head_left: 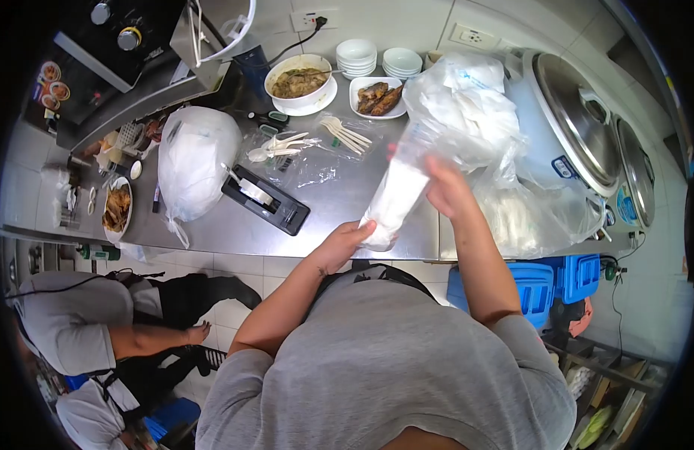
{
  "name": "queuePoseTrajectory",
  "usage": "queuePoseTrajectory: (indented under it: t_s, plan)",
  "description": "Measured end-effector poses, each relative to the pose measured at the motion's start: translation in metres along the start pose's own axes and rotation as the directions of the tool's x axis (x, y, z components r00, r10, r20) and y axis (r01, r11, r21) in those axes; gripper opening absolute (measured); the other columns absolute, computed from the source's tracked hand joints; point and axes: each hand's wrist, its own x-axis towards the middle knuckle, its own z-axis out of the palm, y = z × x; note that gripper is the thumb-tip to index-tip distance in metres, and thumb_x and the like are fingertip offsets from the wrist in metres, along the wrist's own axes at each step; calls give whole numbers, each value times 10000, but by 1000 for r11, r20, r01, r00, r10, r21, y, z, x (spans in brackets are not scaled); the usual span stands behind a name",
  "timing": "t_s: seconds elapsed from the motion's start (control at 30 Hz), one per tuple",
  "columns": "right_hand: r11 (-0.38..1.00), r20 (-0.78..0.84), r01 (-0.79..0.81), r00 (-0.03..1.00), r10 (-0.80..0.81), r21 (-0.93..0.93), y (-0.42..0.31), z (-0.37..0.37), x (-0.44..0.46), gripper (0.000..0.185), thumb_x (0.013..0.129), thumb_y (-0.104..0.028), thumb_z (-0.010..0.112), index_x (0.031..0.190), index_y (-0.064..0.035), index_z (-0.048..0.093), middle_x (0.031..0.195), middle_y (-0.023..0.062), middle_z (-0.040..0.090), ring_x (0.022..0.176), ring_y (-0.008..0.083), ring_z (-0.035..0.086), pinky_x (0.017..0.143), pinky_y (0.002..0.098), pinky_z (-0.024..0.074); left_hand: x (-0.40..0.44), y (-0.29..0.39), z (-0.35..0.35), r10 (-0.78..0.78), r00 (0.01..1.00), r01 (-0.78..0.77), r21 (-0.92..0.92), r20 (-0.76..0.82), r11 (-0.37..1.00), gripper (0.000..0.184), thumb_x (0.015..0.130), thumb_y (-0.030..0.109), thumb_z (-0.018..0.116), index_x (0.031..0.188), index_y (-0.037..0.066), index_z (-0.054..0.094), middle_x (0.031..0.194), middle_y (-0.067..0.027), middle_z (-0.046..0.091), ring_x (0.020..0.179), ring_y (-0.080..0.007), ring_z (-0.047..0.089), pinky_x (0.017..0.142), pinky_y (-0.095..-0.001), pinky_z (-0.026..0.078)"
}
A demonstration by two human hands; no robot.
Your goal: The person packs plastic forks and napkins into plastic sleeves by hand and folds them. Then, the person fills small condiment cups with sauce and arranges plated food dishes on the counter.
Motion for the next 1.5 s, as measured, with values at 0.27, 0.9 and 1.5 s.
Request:
queuePoseTrajectory:
  t_s: [0.27, 0.9, 1.5]
  plan:
    - [451, 221, 344, 927, -304, -823, -18, 105, -38, 167, 820, -119, 656, 971, -64, 700, 965, 60, 700, 922, 184, 649, 844, 324, 496, -33, 36, 10, 38, 906, 255, -616, 421, 745, 839, 893, 688, 245, 1368, 5, 350, 1365, -212, 438, 1252, -336, 454, 998, -486, 387]
    - [886, -352, 10, 916, -194, -463, 56, 205, -44, 116, 848, -80, 670, 909, 19, 666, 789, 37, 661, 689, 79, 577, 631, 221, 473, -100, 80, -46, 243, 970, -211, -422, 24, 882, 422, 908, 98, 489, 1296, 20, 342, 1226, -130, 515, 1102, -224, 554, 936, -408, 468]
    - [961, -479, 27, 863, -160, -274, 114, 266, 14, 175, 821, -151, 712, 870, 9, 659, 862, 47, 645, 756, 83, 565, 691, 220, 442, -129, 77, -105, 536, 811, -554, -13, -236, 832, 307, 963, 124, 475, 1235, 14, 388, 1165, -92, 544, 1062, -143, 536, 913, -308, 436]
